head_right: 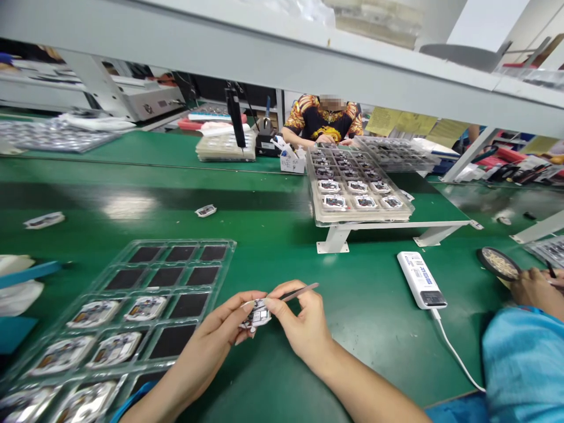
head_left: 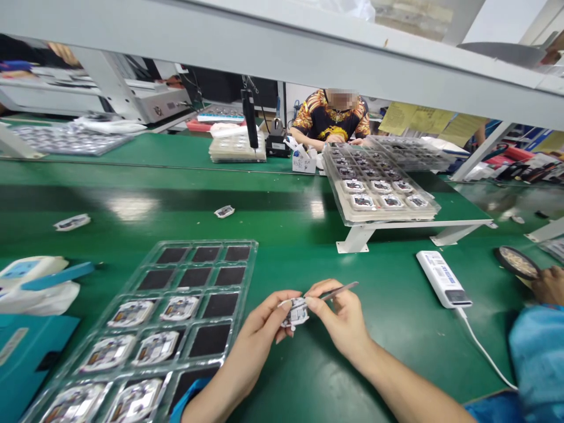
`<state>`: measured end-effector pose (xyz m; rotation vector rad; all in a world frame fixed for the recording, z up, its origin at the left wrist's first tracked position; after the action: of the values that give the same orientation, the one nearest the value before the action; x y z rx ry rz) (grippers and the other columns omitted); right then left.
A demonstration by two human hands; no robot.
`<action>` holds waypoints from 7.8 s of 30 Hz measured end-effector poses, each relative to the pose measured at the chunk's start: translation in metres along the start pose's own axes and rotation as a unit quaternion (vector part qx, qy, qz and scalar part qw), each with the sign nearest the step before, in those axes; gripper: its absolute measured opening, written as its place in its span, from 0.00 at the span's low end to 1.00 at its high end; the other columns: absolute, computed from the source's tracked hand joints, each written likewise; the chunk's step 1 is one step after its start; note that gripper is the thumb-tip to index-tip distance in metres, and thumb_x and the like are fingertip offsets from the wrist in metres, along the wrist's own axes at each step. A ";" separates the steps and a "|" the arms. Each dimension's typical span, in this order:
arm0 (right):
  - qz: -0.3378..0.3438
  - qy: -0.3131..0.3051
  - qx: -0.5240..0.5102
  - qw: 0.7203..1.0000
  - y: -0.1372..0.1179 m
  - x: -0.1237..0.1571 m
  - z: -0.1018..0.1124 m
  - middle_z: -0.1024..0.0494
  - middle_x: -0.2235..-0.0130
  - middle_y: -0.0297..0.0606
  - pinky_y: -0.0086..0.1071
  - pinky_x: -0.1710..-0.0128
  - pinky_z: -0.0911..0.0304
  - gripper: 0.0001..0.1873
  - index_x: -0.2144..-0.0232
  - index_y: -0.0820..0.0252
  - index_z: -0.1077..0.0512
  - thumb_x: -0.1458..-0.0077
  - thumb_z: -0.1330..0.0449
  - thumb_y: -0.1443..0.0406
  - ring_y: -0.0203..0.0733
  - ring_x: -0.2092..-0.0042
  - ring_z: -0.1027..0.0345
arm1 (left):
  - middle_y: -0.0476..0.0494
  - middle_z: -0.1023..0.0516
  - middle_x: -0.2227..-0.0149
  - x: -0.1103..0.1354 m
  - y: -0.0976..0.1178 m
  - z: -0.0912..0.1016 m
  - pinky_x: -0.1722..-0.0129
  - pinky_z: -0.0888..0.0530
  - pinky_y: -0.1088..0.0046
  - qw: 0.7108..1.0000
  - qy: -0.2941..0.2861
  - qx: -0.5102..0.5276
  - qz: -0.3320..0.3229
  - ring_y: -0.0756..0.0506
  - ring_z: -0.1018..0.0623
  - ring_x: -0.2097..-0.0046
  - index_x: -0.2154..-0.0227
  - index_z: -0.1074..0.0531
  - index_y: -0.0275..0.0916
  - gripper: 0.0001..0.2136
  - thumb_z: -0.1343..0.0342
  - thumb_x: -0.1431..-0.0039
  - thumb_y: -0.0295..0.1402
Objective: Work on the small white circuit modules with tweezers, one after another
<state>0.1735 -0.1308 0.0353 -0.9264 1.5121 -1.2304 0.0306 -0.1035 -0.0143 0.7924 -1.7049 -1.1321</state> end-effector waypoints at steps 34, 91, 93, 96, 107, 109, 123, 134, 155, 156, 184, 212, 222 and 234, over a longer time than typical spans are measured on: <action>-0.102 0.037 -0.090 0.990 0.029 -0.003 0.005 0.22 0.75 0.33 0.32 0.70 0.33 0.11 0.75 0.58 0.25 0.54 0.29 0.58 0.39 0.72 0.29 | 0.48 0.23 0.70 0.003 0.010 -0.007 0.72 0.34 0.73 0.996 -0.040 -0.060 -0.049 0.48 0.30 0.72 0.59 0.24 0.40 0.13 0.43 0.45 0.39; -0.010 0.042 -0.074 0.996 0.006 0.003 0.008 0.17 0.69 0.37 0.35 0.62 0.30 0.06 0.70 0.56 0.22 0.48 0.31 0.60 0.42 0.65 0.23 | 0.45 0.24 0.70 0.004 0.013 0.001 0.70 0.35 0.70 0.999 -0.032 0.013 -0.023 0.46 0.30 0.70 0.57 0.23 0.35 0.17 0.42 0.42 0.43; -0.001 0.025 -0.061 0.998 0.003 0.003 0.005 0.17 0.68 0.37 0.36 0.62 0.30 0.05 0.70 0.56 0.22 0.47 0.32 0.61 0.43 0.64 0.23 | 0.45 0.24 0.71 0.005 0.014 0.001 0.70 0.35 0.70 0.999 -0.029 0.005 -0.030 0.47 0.31 0.71 0.57 0.23 0.35 0.17 0.43 0.41 0.43; 0.028 0.002 -0.045 0.999 -0.006 0.002 0.001 0.18 0.68 0.37 0.37 0.61 0.30 0.03 0.70 0.55 0.22 0.46 0.33 0.63 0.44 0.63 0.23 | 0.46 0.24 0.72 0.006 0.015 0.001 0.70 0.35 0.70 0.999 -0.032 -0.005 -0.038 0.47 0.31 0.71 0.58 0.22 0.36 0.16 0.43 0.41 0.43; 0.017 -0.017 -0.004 1.000 -0.004 -0.003 0.001 0.20 0.69 0.36 0.35 0.62 0.33 0.06 0.72 0.56 0.24 0.45 0.35 0.61 0.42 0.65 0.26 | 0.48 0.25 0.71 0.003 0.017 -0.001 0.71 0.35 0.72 0.994 -0.049 -0.081 -0.063 0.47 0.31 0.71 0.58 0.23 0.37 0.17 0.44 0.40 0.44; -0.023 -0.024 -0.006 0.999 0.005 -0.006 0.002 0.21 0.71 0.35 0.34 0.65 0.33 0.10 0.73 0.57 0.25 0.46 0.34 0.58 0.41 0.67 0.27 | 0.47 0.24 0.70 0.003 0.015 -0.004 0.71 0.34 0.72 0.991 -0.062 -0.098 -0.063 0.46 0.30 0.71 0.58 0.22 0.37 0.17 0.45 0.40 0.45; -0.013 0.021 -0.018 1.000 0.003 -0.003 0.007 0.21 0.70 0.35 0.34 0.63 0.33 0.07 0.72 0.57 0.25 0.47 0.34 0.60 0.41 0.66 0.27 | 0.47 0.24 0.70 0.006 0.018 -0.005 0.71 0.33 0.71 0.995 -0.055 -0.061 -0.064 0.46 0.28 0.69 0.56 0.25 0.39 0.15 0.43 0.42 0.41; -0.034 0.023 -0.029 0.999 0.009 -0.002 0.006 0.20 0.73 0.34 0.32 0.67 0.31 0.07 0.72 0.57 0.25 0.46 0.34 0.61 0.40 0.70 0.26 | 0.47 0.24 0.70 0.006 0.022 -0.008 0.70 0.33 0.71 0.988 -0.075 -0.108 -0.078 0.47 0.30 0.71 0.58 0.25 0.41 0.12 0.43 0.43 0.37; -0.019 0.028 -0.021 0.999 0.009 0.000 0.005 0.20 0.73 0.33 0.32 0.67 0.31 0.06 0.72 0.57 0.25 0.46 0.34 0.63 0.40 0.70 0.26 | 0.47 0.25 0.73 0.002 0.013 -0.007 0.74 0.35 0.74 0.995 -0.063 -0.059 -0.040 0.49 0.31 0.74 0.59 0.22 0.36 0.15 0.41 0.44 0.40; -0.020 0.030 -0.030 0.999 0.009 0.000 0.006 0.20 0.73 0.34 0.32 0.66 0.31 0.05 0.72 0.57 0.24 0.46 0.34 0.63 0.40 0.70 0.26 | 0.47 0.24 0.72 0.002 0.013 -0.006 0.74 0.35 0.73 0.997 -0.055 -0.034 -0.031 0.49 0.31 0.73 0.59 0.22 0.35 0.15 0.40 0.44 0.40; 0.207 -0.013 0.013 0.978 -0.041 0.011 -0.002 0.16 0.68 0.38 0.41 0.61 0.31 0.01 0.67 0.54 0.24 0.43 0.35 0.64 0.45 0.65 0.22 | 0.53 0.27 0.80 0.001 0.012 0.000 0.81 0.40 0.79 0.999 -0.032 -0.001 -0.013 0.52 0.32 0.78 0.67 0.26 0.36 0.18 0.38 0.49 0.48; 0.199 -0.037 0.098 0.974 -0.045 0.009 -0.006 0.17 0.69 0.39 0.38 0.63 0.28 0.02 0.67 0.56 0.25 0.42 0.36 0.68 0.43 0.66 0.22 | 0.54 0.30 0.79 0.004 0.007 -0.005 0.78 0.40 0.77 0.996 -0.055 -0.061 0.020 0.51 0.31 0.77 0.70 0.26 0.38 0.17 0.41 0.48 0.49; 0.052 -0.074 0.012 0.996 -0.016 0.001 -0.008 0.17 0.66 0.40 0.33 0.66 0.25 0.03 0.68 0.58 0.27 0.42 0.37 0.64 0.41 0.66 0.21 | 0.54 0.30 0.78 0.001 0.004 -0.002 0.77 0.36 0.78 0.997 -0.035 -0.049 0.037 0.52 0.33 0.77 0.72 0.26 0.38 0.18 0.37 0.52 0.50; 0.141 -0.061 0.090 0.984 -0.033 0.007 -0.009 0.17 0.68 0.38 0.33 0.64 0.24 0.03 0.69 0.57 0.26 0.41 0.38 0.67 0.42 0.64 0.20 | 0.54 0.31 0.79 0.001 0.003 -0.001 0.77 0.39 0.77 0.998 -0.021 -0.041 0.038 0.52 0.34 0.77 0.72 0.25 0.38 0.19 0.36 0.54 0.51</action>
<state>0.1627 -0.1415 0.0665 -0.6321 1.3572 -1.0641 0.0308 -0.1034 -0.0116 0.6523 -1.6970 -1.1666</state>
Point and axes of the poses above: each hand's wrist, its own x-axis away from the middle knuckle, its own z-axis out of the back of the hand, y = z × x, the point moved 10 cm from there along -x, towards the middle knuckle
